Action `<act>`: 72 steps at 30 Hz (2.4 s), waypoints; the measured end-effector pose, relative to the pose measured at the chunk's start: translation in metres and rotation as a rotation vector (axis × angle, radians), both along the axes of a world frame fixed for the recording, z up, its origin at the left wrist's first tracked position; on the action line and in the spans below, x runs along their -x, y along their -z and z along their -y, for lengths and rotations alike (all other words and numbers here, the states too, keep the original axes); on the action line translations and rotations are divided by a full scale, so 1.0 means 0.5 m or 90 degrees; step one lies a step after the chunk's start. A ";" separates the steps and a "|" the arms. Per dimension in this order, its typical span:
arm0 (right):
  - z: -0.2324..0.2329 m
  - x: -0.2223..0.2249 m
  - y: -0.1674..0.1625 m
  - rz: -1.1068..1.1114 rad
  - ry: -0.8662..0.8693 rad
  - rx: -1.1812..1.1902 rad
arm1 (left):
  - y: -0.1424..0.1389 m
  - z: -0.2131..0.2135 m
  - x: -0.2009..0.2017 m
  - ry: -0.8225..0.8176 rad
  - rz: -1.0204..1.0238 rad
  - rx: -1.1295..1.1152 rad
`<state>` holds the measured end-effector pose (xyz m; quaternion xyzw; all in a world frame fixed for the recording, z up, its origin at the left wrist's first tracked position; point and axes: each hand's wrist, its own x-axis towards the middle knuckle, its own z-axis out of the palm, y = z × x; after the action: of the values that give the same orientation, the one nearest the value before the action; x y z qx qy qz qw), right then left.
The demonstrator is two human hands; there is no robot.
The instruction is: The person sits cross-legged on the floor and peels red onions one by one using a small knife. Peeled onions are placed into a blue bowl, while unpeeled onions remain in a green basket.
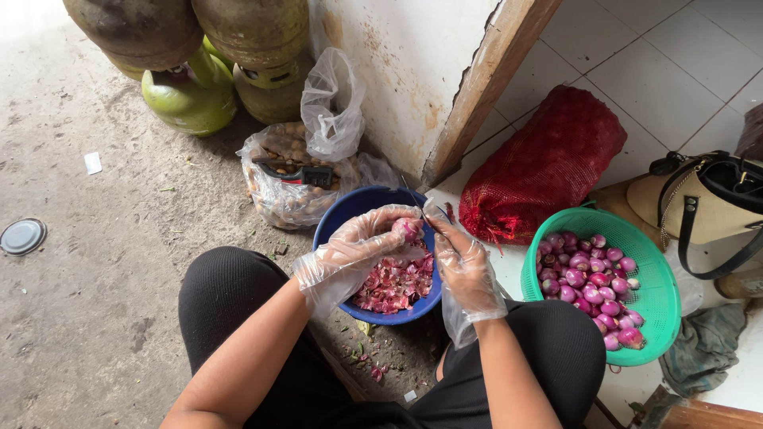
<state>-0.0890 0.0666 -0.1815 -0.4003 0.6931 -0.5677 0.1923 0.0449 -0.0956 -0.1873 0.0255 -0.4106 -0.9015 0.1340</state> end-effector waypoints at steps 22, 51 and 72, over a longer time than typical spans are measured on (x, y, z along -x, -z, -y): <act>-0.010 0.004 0.021 0.042 0.040 -0.015 | 0.001 0.015 0.002 0.045 -0.035 0.189; -0.024 0.036 0.092 0.157 -0.026 0.001 | -0.012 0.002 -0.005 -0.020 -0.049 0.017; -0.015 0.011 0.039 0.006 -0.117 0.088 | 0.031 -0.026 0.014 -0.032 0.036 -0.033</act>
<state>-0.0946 0.0742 -0.2008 -0.4714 0.6118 -0.5963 0.2188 0.0379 -0.0824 -0.2030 0.0651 -0.3902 -0.9070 0.1443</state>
